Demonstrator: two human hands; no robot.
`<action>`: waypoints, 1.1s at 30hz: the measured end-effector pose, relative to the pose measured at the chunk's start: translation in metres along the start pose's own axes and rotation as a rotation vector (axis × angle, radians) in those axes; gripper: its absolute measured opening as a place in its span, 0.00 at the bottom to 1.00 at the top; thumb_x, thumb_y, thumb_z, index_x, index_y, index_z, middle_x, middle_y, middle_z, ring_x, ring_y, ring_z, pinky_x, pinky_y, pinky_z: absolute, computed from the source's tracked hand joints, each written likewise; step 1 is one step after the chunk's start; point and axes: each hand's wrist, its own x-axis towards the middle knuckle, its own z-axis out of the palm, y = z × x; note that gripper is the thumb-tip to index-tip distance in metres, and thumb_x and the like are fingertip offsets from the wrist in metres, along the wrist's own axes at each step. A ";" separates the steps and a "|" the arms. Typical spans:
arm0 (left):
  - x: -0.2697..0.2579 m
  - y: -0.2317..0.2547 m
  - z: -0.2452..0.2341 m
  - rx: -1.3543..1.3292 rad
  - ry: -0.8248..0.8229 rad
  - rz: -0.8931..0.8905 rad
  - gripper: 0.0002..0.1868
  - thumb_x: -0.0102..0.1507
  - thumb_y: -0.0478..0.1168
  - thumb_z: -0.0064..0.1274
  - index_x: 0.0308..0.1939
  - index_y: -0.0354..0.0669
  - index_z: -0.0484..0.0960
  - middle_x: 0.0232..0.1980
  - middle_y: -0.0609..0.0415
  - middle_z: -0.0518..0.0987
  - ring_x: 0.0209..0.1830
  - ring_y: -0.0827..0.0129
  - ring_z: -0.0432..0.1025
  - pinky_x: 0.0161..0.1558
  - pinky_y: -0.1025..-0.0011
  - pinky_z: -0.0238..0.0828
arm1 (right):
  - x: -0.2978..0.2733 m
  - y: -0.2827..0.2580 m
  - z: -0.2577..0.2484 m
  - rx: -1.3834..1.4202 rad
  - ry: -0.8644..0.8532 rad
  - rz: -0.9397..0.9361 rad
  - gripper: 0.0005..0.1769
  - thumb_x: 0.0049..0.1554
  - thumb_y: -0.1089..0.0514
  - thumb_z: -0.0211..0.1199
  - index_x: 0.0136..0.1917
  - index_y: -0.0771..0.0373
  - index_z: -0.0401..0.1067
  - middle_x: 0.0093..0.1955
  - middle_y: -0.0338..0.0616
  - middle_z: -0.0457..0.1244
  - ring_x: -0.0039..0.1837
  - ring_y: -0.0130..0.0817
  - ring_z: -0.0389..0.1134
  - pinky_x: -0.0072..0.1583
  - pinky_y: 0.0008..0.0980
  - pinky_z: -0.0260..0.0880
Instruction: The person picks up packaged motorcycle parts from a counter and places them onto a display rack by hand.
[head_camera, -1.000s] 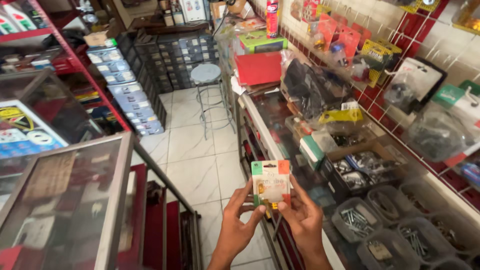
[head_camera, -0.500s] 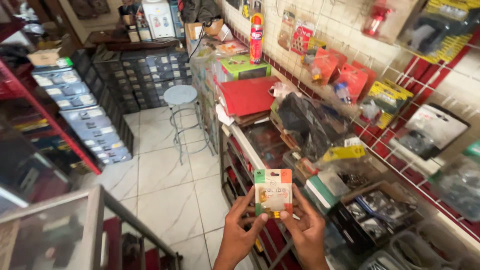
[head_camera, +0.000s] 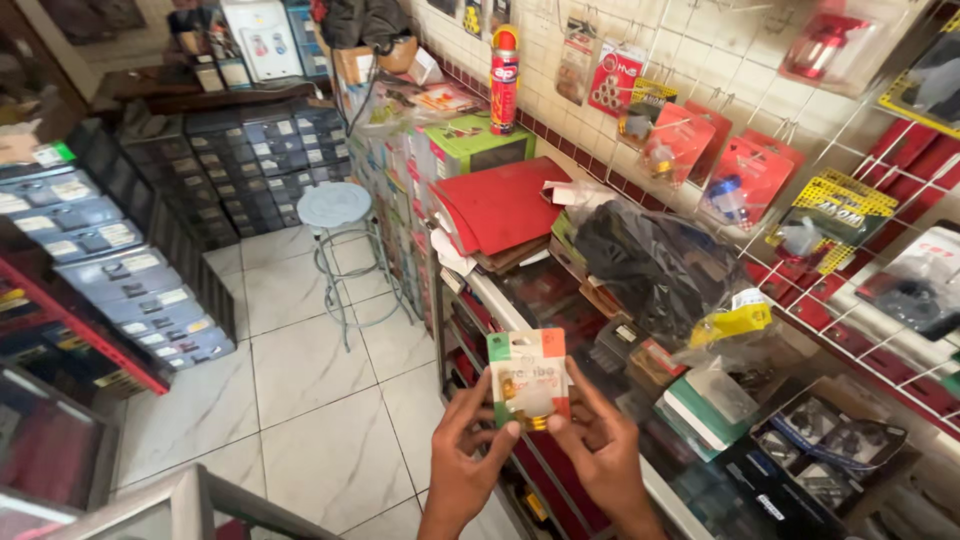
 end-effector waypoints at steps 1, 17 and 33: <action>0.006 -0.001 -0.001 -0.007 -0.015 0.007 0.36 0.60 0.32 0.61 0.72 0.34 0.68 0.56 0.50 0.75 0.48 0.70 0.77 0.44 0.74 0.83 | 0.005 0.000 0.000 -0.032 0.012 -0.006 0.40 0.57 0.65 0.64 0.79 0.69 0.55 0.61 0.57 0.70 0.59 0.34 0.72 0.59 0.33 0.74; 0.151 -0.042 -0.027 -0.030 -0.117 0.093 0.35 0.60 0.31 0.62 0.72 0.30 0.69 0.53 0.51 0.74 0.46 0.73 0.77 0.44 0.77 0.80 | 0.133 0.035 0.013 -0.182 0.082 -0.028 0.41 0.54 0.61 0.67 0.78 0.63 0.59 0.50 0.46 0.72 0.47 0.27 0.73 0.48 0.29 0.78; 0.283 -0.052 0.035 -0.208 -0.422 0.214 0.35 0.61 0.30 0.60 0.73 0.28 0.68 0.60 0.49 0.73 0.50 0.70 0.76 0.44 0.76 0.80 | 0.207 0.021 -0.022 -0.336 0.384 -0.257 0.41 0.55 0.68 0.67 0.80 0.69 0.58 0.53 0.45 0.70 0.52 0.25 0.70 0.54 0.26 0.74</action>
